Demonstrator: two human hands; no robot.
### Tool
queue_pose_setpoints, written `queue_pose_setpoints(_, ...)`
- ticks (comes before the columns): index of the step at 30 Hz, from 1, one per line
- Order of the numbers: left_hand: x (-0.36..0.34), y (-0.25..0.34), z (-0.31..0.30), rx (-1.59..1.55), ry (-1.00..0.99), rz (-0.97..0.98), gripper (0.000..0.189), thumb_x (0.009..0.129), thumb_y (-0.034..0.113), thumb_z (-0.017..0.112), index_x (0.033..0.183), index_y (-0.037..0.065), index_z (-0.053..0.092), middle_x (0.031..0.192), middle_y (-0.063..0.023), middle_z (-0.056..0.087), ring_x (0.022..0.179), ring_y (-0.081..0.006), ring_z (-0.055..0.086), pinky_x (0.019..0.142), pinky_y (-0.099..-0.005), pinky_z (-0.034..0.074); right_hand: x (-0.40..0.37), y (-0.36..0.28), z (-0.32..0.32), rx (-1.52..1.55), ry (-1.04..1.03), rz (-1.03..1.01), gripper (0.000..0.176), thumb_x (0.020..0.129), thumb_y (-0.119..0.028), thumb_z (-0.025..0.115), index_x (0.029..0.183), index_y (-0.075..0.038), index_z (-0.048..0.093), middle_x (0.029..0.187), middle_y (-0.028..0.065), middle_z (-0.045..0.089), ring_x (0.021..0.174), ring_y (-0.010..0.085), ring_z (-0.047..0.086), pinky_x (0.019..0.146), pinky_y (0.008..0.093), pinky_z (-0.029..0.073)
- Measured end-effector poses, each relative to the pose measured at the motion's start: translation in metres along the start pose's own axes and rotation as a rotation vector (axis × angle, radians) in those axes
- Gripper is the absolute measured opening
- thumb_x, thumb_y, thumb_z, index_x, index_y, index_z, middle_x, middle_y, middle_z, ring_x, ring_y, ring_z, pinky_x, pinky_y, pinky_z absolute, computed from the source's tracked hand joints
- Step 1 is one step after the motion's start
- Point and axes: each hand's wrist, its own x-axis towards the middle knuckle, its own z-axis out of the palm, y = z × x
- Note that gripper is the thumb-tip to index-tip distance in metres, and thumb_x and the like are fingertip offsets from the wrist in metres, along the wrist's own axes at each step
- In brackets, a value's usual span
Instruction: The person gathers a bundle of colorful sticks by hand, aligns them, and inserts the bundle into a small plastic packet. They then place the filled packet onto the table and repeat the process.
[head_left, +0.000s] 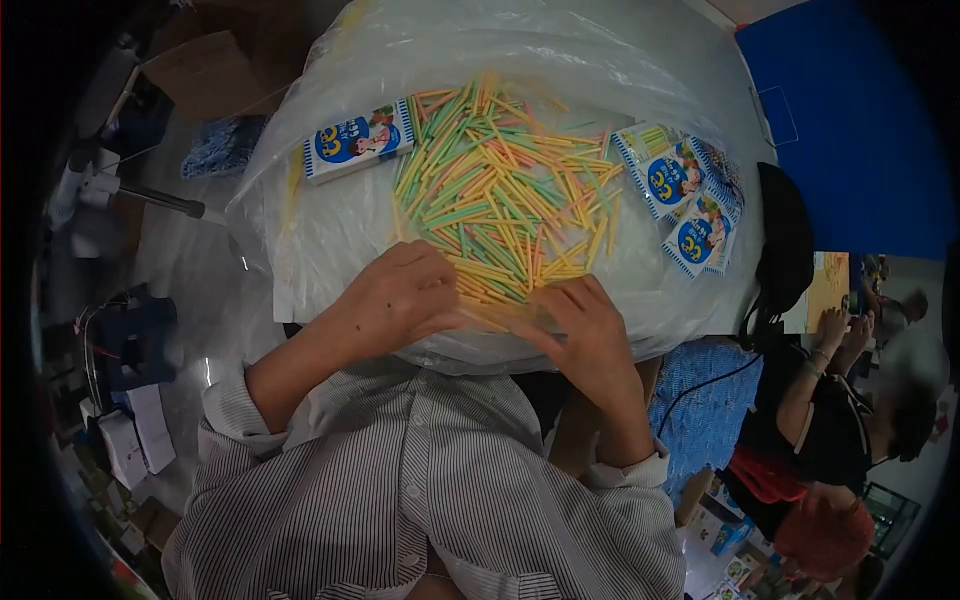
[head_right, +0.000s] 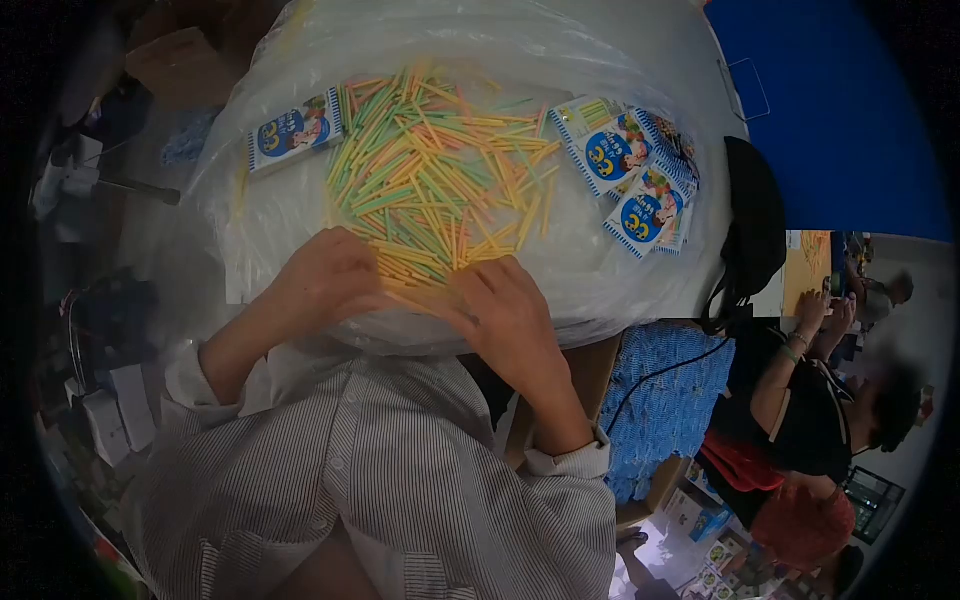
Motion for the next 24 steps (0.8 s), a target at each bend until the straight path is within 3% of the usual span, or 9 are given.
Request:
queue_pose_setpoints(1,-0.005,-0.002,-0.001,0.004,-0.076,0.019,0.013,0.061,0.012,0.063,0.067,0.005,0.054,0.072,-0.0038,0.050,0.074,-0.0195,0.048,0.067,-0.0287,0.041,-0.004,0.001,0.002,-0.005,-0.006,-0.042,0.015,0.062,-0.007,0.062,0.076,-0.004,0.058,0.075,0.0067,0.054,0.070,0.0232,0.049,0.063,0.0300,0.042)
queue_pose_setpoints(5,-0.010,-0.002,-0.001,0.040,-0.042,-0.055,0.013,0.060,0.012,0.062,0.065,0.005,0.053,0.073,-0.0037,0.050,0.076,-0.0181,0.048,0.067,-0.0283,0.040,-0.015,0.004,0.010,-0.037,0.037,-0.105,0.017,0.060,-0.004,0.059,0.077,-0.005,0.058,0.074,0.0062,0.054,0.069,0.0224,0.049,0.064,0.0305,0.041)
queue_pose_setpoints(7,0.004,-0.003,0.001,0.117,-0.051,0.119,0.020,0.059,0.011,0.060,0.076,0.002,0.053,0.081,-0.0071,0.051,0.083,-0.0205,0.049,0.071,-0.0296,0.041,-0.016,0.002,0.009,-0.061,0.057,-0.127,0.018,0.059,-0.002,0.057,0.077,-0.005,0.058,0.074,0.0059,0.053,0.069,0.0221,0.049,0.063,0.0304,0.041)
queue_pose_setpoints(11,0.026,0.004,0.011,0.156,0.023,0.068,0.031,0.061,0.008,0.056,0.090,-0.001,0.051,0.094,-0.0113,0.050,0.092,-0.0241,0.048,0.078,-0.0312,0.040,-0.017,-0.002,-0.001,-0.060,0.082,-0.160,0.022,0.055,0.000,0.056,0.077,-0.005,0.057,0.073,0.0052,0.053,0.067,0.0211,0.048,0.062,0.0296,0.040)
queue_pose_setpoints(13,0.036,-0.006,0.016,0.245,-0.064,0.162,0.039,0.064,0.007,0.053,0.101,-0.003,0.045,0.105,-0.0140,0.047,0.100,-0.0272,0.045,0.084,-0.0330,0.037,-0.021,0.000,0.000,-0.045,0.077,-0.168,0.024,0.056,0.001,0.054,0.080,-0.005,0.056,0.073,0.0045,0.051,0.068,0.0206,0.048,0.061,0.0298,0.039)
queue_pose_setpoints(17,0.061,-0.021,0.027,0.274,-0.048,0.227,0.033,0.066,0.010,0.051,0.097,-0.001,0.048,0.099,-0.0119,0.049,0.094,-0.0250,0.047,0.082,-0.0328,0.038,-0.020,-0.001,0.000,-0.025,0.082,-0.174,0.027,0.057,0.002,0.053,0.084,-0.005,0.054,0.075,0.0042,0.050,0.071,0.0204,0.047,0.061,0.0299,0.037)
queue_pose_setpoints(18,0.069,-0.021,0.026,0.326,-0.123,0.218,0.030,0.067,0.011,0.051,0.094,-0.001,0.048,0.095,-0.0107,0.049,0.090,-0.0240,0.047,0.080,-0.0328,0.038,-0.020,0.000,0.001,-0.029,0.096,-0.178,0.027,0.057,0.002,0.053,0.084,-0.005,0.054,0.075,0.0042,0.050,0.071,0.0204,0.047,0.061,0.0299,0.037)
queue_pose_setpoints(19,0.075,-0.021,0.026,0.378,-0.199,0.209,0.027,0.067,0.012,0.050,0.091,0.000,0.048,0.091,-0.0095,0.049,0.087,-0.0231,0.048,0.078,-0.0329,0.038,-0.020,0.001,0.002,-0.030,0.122,-0.173,0.025,0.056,0.001,0.054,0.080,-0.005,0.054,0.073,0.0043,0.051,0.069,0.0201,0.048,0.061,0.0295,0.039)
queue_pose_setpoints(24,0.090,-0.025,0.028,0.378,-0.197,0.179,0.022,0.069,0.012,0.048,0.089,0.003,0.047,0.087,-0.0086,0.048,0.082,-0.0227,0.048,0.074,-0.0334,0.038,-0.020,0.005,0.002,-0.019,0.155,-0.154,0.020,0.055,-0.001,0.057,0.075,-0.005,0.055,0.072,0.0044,0.051,0.068,0.0199,0.049,0.061,0.0292,0.040)
